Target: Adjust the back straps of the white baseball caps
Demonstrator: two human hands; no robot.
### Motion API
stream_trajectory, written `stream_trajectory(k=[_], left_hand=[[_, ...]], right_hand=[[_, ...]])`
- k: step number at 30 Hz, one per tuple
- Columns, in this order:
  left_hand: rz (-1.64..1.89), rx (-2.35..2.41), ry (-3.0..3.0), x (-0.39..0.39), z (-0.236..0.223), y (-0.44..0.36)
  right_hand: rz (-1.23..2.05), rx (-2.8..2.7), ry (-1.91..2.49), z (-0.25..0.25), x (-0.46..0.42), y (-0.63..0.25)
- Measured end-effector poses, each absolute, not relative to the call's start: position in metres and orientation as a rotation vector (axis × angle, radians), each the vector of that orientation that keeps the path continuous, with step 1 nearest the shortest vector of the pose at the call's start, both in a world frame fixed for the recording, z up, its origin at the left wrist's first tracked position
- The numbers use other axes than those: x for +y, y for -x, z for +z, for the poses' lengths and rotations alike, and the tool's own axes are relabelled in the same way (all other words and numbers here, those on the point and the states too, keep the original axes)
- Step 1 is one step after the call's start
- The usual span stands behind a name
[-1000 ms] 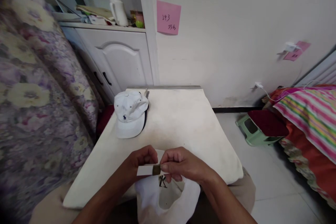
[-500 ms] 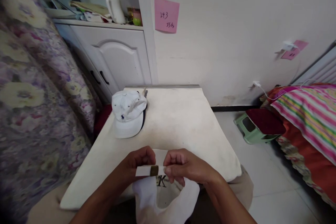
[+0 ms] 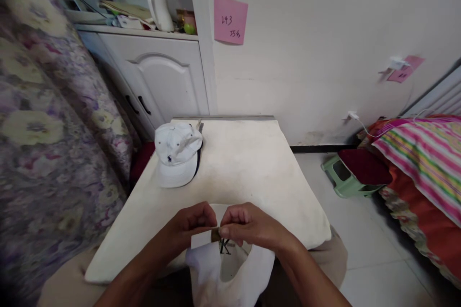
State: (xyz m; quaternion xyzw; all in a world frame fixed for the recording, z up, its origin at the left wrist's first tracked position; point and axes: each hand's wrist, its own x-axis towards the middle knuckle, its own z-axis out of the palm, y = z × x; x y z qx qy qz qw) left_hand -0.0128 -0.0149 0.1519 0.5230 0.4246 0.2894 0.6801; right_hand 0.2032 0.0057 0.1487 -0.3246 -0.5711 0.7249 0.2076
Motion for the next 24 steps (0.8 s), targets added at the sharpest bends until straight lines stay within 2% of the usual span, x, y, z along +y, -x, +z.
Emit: stream_trajectory(k=[11, 24], left_hand=[[0.658, 0.990, -1.400, -0.016, 0.165, 0.017], [0.520, 0.908, -1.369, -0.023, 0.173, 0.011]], right_hand=[[2.033, -1.496, 0.943, 0.134, 0.003, -0.201], [1.981, -1.516, 0.971, 0.136, 0.001, -0.200]])
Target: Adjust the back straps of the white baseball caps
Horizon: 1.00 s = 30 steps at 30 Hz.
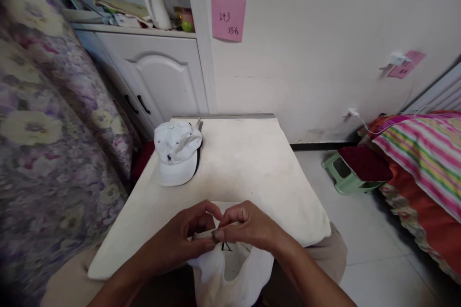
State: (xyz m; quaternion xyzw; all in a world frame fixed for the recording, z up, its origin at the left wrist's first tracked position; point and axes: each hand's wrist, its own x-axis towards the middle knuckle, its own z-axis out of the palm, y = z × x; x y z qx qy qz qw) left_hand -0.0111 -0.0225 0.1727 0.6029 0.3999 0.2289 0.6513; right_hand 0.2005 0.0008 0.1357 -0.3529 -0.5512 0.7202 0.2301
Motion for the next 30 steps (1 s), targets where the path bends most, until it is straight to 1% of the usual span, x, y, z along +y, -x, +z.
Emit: stream_trajectory(k=[6, 11, 14, 20, 26, 30], left_hand=[[0.577, 0.874, -1.351, -0.023, 0.163, 0.009], [0.656, 0.809, -1.221, -0.019, 0.158, 0.012], [0.677, 0.814, -1.183, -0.017, 0.158, 0.017], [0.621, 0.818, -1.149, -0.016, 0.162, 0.020], [0.464, 0.819, -1.164, -0.012, 0.160, 0.020], [0.508, 0.793, -1.113, -0.009, 0.158, 0.022]], right_hand=[[1.947, -1.490, 0.934, 0.134, -0.002, -0.197], [1.906, -1.601, 0.920, 0.142, 0.003, -0.207], [1.979, -1.591, 0.841, 0.144, 0.007, -0.218], [2.133, -1.398, 0.750, 0.133, 0.006, -0.226], [2.114, -1.401, 0.742, 0.137, 0.007, -0.222], [2.135, -1.394, 0.731, 0.142, 0.010, -0.227]])
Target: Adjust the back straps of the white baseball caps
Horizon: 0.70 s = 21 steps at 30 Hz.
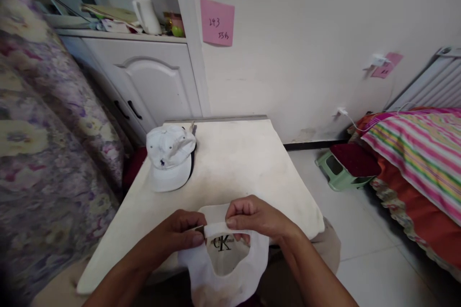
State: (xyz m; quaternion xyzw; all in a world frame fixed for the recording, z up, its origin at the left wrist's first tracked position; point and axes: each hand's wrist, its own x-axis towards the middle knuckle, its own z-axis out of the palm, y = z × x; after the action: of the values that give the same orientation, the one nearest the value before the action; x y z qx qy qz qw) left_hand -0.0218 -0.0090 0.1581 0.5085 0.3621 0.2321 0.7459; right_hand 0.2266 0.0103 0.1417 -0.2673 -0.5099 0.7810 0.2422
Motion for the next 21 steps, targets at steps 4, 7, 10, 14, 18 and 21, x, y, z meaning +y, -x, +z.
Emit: stream_trajectory(k=[4, 7, 10, 14, 18, 21], left_hand=[[0.591, 0.737, -1.072, -0.004, 0.164, 0.025], [0.576, 0.701, -1.041, 0.000, 0.174, 0.025], [0.558, 0.664, -0.961, 0.002, 0.184, 0.022], [0.634, 0.617, -0.805, 0.004, 0.183, 0.016], [0.751, 0.561, -0.676, 0.010, 0.164, 0.012], [0.786, 0.500, -0.569, 0.019, 0.149, 0.010]], right_hand=[[2.157, -1.416, 0.689, 0.147, 0.012, -0.236], [2.136, -1.373, 0.637, 0.153, 0.014, -0.240], [2.125, -1.274, 0.525, 0.159, 0.016, -0.238], [2.141, -1.035, 0.438, 0.159, 0.022, -0.230], [2.209, -0.832, 0.446, 0.147, 0.032, -0.224], [2.222, -0.763, 0.452, 0.134, 0.042, -0.222]])
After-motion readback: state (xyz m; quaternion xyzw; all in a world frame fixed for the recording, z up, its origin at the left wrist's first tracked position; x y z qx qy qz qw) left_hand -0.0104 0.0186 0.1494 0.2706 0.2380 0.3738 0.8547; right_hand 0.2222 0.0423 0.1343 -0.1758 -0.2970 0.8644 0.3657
